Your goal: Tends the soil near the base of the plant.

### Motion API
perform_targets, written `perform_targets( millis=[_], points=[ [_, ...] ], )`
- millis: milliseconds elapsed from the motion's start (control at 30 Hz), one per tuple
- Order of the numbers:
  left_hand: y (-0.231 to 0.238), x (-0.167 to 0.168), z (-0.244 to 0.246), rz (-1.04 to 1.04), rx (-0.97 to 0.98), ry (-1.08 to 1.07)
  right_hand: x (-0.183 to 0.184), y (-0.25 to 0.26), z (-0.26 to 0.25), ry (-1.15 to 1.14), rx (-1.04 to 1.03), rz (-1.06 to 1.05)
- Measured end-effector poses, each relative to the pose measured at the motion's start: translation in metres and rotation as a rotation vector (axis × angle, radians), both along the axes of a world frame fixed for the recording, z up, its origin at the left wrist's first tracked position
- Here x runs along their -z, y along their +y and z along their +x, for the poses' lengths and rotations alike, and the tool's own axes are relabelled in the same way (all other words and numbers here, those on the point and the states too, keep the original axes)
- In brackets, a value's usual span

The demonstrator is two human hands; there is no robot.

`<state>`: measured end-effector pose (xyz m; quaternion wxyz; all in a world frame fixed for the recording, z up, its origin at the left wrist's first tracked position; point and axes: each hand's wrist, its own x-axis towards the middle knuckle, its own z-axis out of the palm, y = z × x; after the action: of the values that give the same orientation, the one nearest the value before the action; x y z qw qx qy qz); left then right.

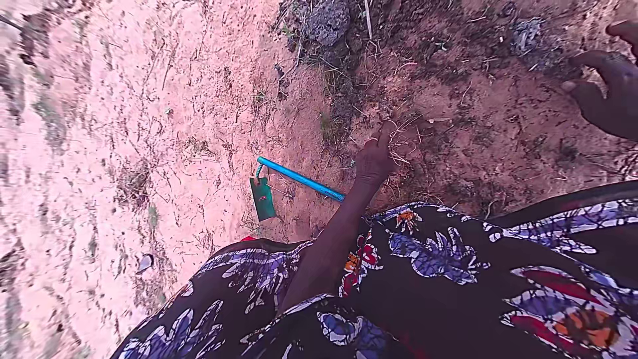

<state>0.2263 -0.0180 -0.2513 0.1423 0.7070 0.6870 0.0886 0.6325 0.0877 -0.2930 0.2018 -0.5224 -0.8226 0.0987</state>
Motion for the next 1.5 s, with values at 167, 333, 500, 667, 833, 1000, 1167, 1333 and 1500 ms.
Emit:
perform_targets(
  millis=[167,333,500,667,833,1000,1167,1333,1500],
  points=[
    [0.039,-0.008,-0.038,-0.344,-0.344,0.035,-0.025,-0.013,-0.023,-0.006,0.013,-0.044],
    [0.077,0.007,-0.105,-0.304,-0.159,0.208,-0.073,-0.036,-0.042,-0.063,0.109,-0.236],
    [0.090,0.007,-0.119,-0.406,-0.134,0.339,-0.024,-0.032,-0.006,0.001,0.025,-0.050],
    [0.096,0.004,-0.108,-0.492,-0.288,0.355,-0.028,-0.025,-0.013,0.018,0.046,-0.046],
    [0.106,-0.007,-0.102,-0.603,-0.268,0.455,-0.033,-0.022,-0.024,0.048,0.023,-0.047],
    [0.115,-0.025,-0.097,-0.712,-0.152,0.529,-0.025,-0.027,-0.023,0.033,-0.043,-0.061],
    [0.109,-0.025,-0.084,-0.717,-0.224,0.528,-0.027,-0.032,-0.023,-0.002,-0.076,-0.052],
    [0.085,-0.020,-0.086,-0.648,-0.291,0.418,-0.027,-0.032,-0.032,0.022,-0.108,-0.021],
    [0.054,-0.012,-0.092,-0.568,-0.356,0.344,-0.029,-0.030,-0.039,0.031,-0.151,0.013]
  ],
)
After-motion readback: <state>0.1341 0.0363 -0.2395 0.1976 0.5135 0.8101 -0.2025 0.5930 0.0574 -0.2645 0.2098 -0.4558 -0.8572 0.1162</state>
